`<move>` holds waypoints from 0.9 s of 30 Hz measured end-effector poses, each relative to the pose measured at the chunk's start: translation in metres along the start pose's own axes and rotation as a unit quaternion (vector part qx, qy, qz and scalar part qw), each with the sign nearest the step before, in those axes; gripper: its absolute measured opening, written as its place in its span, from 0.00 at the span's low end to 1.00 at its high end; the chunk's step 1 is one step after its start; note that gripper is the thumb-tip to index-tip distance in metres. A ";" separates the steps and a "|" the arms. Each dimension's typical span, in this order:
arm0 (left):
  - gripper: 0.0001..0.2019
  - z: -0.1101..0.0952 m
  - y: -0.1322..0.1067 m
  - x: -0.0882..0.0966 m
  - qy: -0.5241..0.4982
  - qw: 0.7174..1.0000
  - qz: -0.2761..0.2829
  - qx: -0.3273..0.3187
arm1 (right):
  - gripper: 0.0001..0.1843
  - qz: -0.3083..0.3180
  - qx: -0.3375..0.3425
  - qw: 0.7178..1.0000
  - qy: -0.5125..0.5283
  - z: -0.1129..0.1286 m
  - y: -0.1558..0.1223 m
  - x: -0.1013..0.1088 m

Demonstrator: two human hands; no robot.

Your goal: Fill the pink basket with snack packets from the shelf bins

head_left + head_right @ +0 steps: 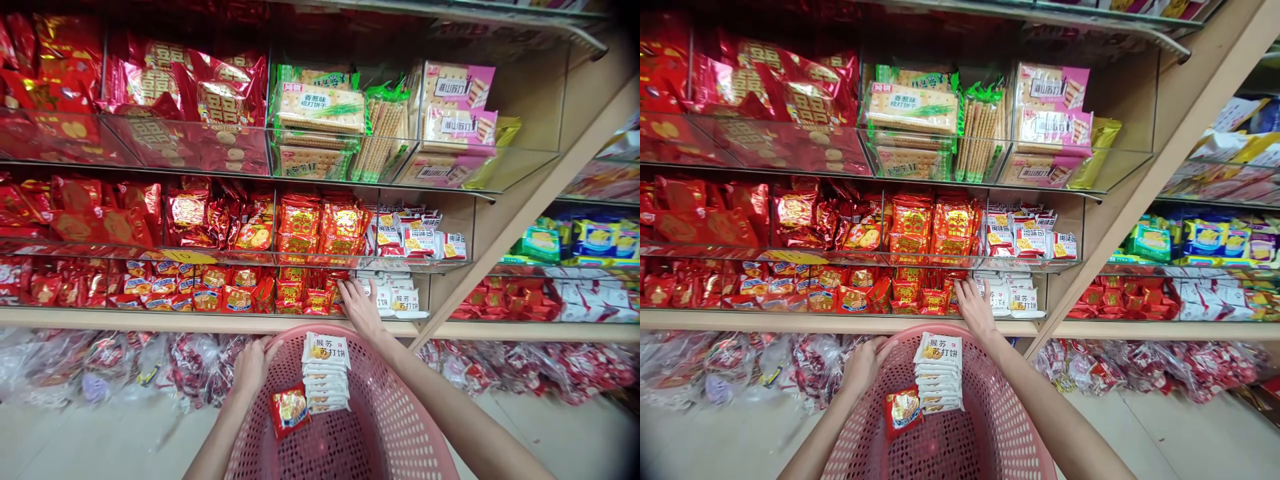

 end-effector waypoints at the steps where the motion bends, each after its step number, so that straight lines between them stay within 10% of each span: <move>1: 0.24 0.000 0.000 0.000 0.002 1.000 -0.001 0.000 | 0.26 -0.001 -0.001 1.000 -0.001 0.000 0.000 0.000; 27: 0.19 0.008 0.000 -0.004 -0.011 1.000 -0.001 0.007 | 0.14 -0.024 -0.037 0.999 0.031 -0.002 0.018 0.019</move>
Point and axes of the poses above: each hand's wrist, its own y-axis towards the middle knuckle, its own x-axis out of the back of the hand, z = x × y, the point moved 7 cm from there along y, towards the middle knuckle, and after that the axes turned 13 degrees about y, right-handed, at the moved point
